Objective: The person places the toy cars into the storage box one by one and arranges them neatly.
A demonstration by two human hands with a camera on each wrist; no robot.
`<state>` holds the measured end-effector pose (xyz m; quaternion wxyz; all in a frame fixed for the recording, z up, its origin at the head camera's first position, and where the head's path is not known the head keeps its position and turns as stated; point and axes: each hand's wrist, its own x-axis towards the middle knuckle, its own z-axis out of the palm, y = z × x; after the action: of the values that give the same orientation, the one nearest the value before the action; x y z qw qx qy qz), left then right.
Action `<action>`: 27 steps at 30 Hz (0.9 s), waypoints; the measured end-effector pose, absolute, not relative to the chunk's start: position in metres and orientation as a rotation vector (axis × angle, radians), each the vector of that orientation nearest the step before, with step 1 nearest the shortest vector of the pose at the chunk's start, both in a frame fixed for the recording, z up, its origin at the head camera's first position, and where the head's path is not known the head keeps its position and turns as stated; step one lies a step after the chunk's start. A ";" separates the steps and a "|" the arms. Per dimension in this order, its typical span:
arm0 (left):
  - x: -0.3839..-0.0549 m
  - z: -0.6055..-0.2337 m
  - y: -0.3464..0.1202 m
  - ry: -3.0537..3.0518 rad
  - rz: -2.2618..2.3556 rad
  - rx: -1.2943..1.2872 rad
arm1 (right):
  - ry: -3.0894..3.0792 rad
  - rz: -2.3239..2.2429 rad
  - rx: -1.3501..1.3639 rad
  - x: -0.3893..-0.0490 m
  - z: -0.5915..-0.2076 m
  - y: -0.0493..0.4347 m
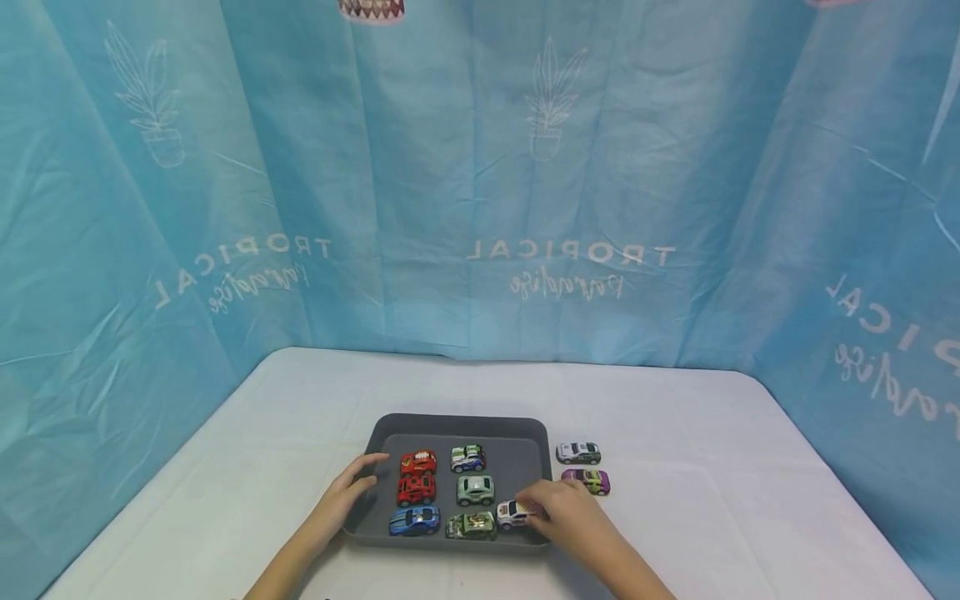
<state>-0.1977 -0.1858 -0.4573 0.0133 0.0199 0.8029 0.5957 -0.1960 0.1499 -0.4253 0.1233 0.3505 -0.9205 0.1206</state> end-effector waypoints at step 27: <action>-0.197 -0.456 -0.185 2.498 1.841 0.049 | -2.795 0.283 0.935 -0.188 -0.404 0.146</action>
<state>-0.1969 -0.1852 -0.4565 0.0189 0.0157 0.8047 0.5932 -0.1884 0.1461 -0.4043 0.0901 0.3144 -0.9402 0.0952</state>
